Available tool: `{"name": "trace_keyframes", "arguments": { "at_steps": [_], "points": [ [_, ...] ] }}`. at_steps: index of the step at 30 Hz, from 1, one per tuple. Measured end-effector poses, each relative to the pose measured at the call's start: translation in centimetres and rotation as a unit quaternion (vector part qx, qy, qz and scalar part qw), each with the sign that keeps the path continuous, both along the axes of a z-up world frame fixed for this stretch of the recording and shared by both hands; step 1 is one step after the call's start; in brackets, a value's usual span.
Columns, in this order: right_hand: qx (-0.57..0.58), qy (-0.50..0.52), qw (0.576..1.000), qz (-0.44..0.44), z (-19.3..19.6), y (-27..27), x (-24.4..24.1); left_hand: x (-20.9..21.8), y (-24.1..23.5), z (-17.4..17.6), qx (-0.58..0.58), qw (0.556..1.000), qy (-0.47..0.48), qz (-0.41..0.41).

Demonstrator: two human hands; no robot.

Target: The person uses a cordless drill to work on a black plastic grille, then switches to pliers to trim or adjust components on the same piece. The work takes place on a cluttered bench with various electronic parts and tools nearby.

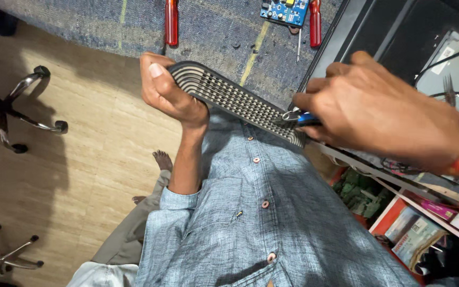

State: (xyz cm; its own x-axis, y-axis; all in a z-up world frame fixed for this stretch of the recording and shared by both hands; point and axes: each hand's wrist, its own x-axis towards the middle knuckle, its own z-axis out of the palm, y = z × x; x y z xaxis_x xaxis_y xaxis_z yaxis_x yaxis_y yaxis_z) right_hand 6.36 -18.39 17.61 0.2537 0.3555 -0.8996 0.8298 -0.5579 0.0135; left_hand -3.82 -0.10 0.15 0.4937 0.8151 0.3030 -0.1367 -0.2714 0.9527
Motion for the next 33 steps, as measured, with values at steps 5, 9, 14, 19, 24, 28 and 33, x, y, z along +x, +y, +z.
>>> {"name": "trace_keyframes", "arguments": {
  "at_steps": [5, 9, 14, 19, 24, 28, 33],
  "points": [
    [0.249, 0.040, 0.967, -0.044, -1.5, -1.5, 0.4, -0.4, 0.6, 0.1, -0.023, 1.000, -0.007, -0.006],
    [0.373, 0.150, 0.906, -0.131, -5.3, -2.9, 1.3, -0.5, 0.7, -0.2, -0.012, 1.000, 0.004, -0.016],
    [0.479, 0.156, 0.800, -0.325, -7.7, -6.5, 0.6, 0.2, 1.6, -0.7, -0.044, 0.999, -0.002, -0.001],
    [0.572, 0.055, 0.686, -0.447, -9.3, -7.7, -2.6, 1.8, 2.6, -0.7, -0.163, 0.977, -0.135, 0.002],
    [0.652, 0.048, 0.481, -0.584, -12.6, -6.1, -3.1, 2.9, 2.4, -1.5, -0.158, 0.980, -0.106, 0.051],
    [0.706, 0.056, 0.394, -0.586, -16.0, -4.9, -0.7, 3.5, 2.1, -2.9, -0.121, 0.988, -0.078, 0.058],
    [0.703, 0.074, 0.311, -0.635, -19.3, -5.4, 0.7, 2.9, 1.1, -4.3, -0.066, 0.997, -0.032, 0.001]
  ]
}}
